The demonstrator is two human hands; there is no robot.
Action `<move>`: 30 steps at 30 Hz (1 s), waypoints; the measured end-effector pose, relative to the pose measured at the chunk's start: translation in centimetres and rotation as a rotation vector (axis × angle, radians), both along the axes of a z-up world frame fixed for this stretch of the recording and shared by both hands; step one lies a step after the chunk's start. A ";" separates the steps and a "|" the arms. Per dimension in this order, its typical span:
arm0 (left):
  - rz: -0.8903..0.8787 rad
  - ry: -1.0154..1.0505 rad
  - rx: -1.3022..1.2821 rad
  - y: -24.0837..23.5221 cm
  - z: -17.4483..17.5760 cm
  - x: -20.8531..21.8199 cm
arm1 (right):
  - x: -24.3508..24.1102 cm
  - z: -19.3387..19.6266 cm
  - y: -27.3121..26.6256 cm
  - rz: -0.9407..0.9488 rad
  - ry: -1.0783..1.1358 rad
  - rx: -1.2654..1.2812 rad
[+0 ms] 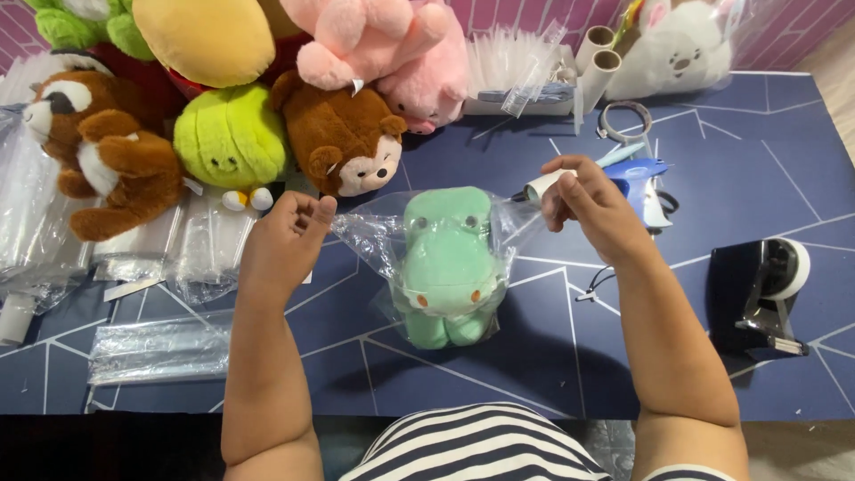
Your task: The person cleans a plush toy with a lint roller and then packages it into a plastic bag, sealing it with tape.
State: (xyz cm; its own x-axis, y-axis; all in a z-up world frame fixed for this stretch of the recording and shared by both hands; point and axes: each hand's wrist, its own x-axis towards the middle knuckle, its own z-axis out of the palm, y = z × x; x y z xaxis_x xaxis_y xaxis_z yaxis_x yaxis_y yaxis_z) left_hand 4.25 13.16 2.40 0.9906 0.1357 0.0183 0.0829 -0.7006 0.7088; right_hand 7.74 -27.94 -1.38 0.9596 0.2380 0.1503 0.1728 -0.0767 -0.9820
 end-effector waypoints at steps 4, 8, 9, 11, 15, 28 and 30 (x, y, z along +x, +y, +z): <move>-0.158 0.125 -0.362 0.7 -4.2 2.2 | -0.3 0.1 1.7 0.001 0.067 0.093; -0.256 0.079 -0.617 -0.2 -4.5 2.7 | -0.6 0.3 2.7 -0.071 0.076 0.203; -0.280 0.031 -0.675 -0.6 -4.2 2.6 | -0.6 0.1 2.7 -0.091 0.062 0.238; -0.244 0.038 -0.763 -0.5 -4.9 2.8 | -0.9 0.1 2.8 -0.102 0.076 0.286; -0.125 0.103 -1.047 -0.8 -6.0 2.3 | -0.9 -1.3 2.7 -0.142 0.128 0.410; -0.266 -0.383 -0.676 -1.9 -3.9 2.1 | 0.1 -1.3 2.6 -0.191 -0.220 0.284; -0.206 -0.512 -0.499 -1.9 -3.7 2.1 | 0.4 -1.5 2.9 -0.213 -0.370 0.193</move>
State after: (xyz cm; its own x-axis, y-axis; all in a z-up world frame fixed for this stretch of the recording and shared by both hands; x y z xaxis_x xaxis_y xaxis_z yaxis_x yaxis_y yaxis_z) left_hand 6.33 11.31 -1.27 0.8808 0.0611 0.4694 -0.4417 -0.2507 0.8614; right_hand 8.13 -25.00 -2.84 0.8577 -0.0244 0.5136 0.5142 0.0293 -0.8572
